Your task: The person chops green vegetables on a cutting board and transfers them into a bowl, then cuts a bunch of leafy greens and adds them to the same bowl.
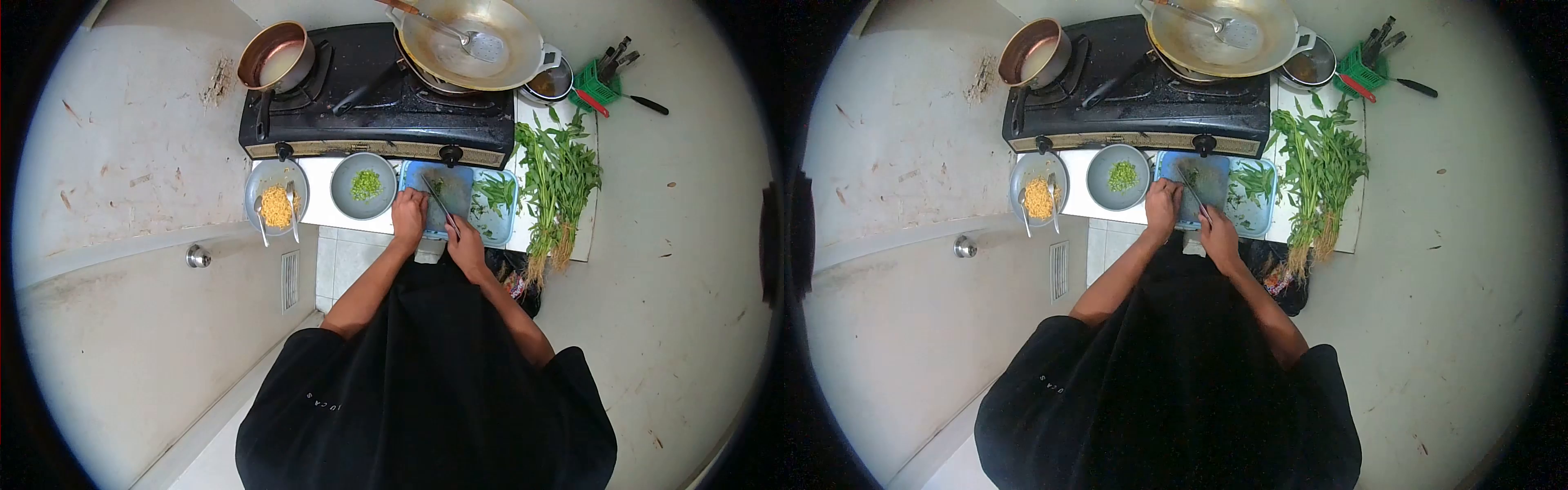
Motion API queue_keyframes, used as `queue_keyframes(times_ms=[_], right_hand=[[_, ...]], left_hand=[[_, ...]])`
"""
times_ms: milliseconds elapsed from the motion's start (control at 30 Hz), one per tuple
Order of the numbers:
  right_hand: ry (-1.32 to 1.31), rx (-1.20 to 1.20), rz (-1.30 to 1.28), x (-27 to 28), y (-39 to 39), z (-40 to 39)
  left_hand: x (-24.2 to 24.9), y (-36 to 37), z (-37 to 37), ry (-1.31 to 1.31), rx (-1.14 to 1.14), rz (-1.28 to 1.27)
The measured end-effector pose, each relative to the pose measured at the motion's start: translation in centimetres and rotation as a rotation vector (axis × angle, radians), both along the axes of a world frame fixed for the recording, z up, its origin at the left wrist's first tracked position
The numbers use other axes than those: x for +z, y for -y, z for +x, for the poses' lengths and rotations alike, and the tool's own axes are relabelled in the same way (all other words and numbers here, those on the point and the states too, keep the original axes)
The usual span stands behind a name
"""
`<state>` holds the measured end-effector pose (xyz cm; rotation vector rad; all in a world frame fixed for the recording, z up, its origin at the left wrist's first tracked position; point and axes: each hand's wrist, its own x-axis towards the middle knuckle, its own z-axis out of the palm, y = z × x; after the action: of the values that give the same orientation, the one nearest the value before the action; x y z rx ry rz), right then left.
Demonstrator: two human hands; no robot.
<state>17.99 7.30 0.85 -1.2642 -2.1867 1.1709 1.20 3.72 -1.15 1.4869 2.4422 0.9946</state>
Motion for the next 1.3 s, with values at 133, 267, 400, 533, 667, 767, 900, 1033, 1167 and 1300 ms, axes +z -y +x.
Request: queue_keyframes(times_ms=[133, 267, 400, 533, 667, 767, 900, 1033, 1167, 1300], right_hand=[[-0.033, 0.024, -0.073, 1.1, 0.9, 1.7], [-0.008, 0.011, -0.042, 0.0, 1.3, 1.9], [0.076, 0.028, -0.017, 0.6, 1.2, 1.7], [0.106, 0.001, 0.032, 0.4, 0.4, 0.1], [-0.066, 0.024, 0.018, -0.9, 0.1, 0.3], [-0.079, 0.003, -0.072, 0.0, 0.6, 1.6], [-0.046, 0.038, -0.095, 0.7, 1.1, 2.2], [-0.034, 0.031, -0.065, 0.5, 1.2, 2.2], [0.127, 0.026, 0.014, 0.7, 1.0, 1.6], [0.119, 0.001, 0.036, -0.4, 0.3, -0.4]], left_hand=[[-0.1, 0.0, 0.1, 0.030, 0.010, 0.002], [-0.2, 0.0, 0.3, 0.057, 0.021, -0.013], [0.0, 0.0, 0.0, 0.056, 0.005, 0.013], [0.1, -0.1, 0.1, 0.046, -0.002, 0.001], [-0.2, -0.2, 0.0, 0.103, 0.024, 0.026], [-0.3, -0.2, 0.3, 0.212, 0.127, 0.011], [-0.2, 0.1, 0.3, 0.125, 0.056, 0.045], [0.0, 0.2, 0.1, 0.056, 0.017, 0.050], [0.1, 0.2, 0.1, 0.057, -0.011, 0.044], [0.2, 0.0, 0.1, -0.018, -0.020, 0.013]])
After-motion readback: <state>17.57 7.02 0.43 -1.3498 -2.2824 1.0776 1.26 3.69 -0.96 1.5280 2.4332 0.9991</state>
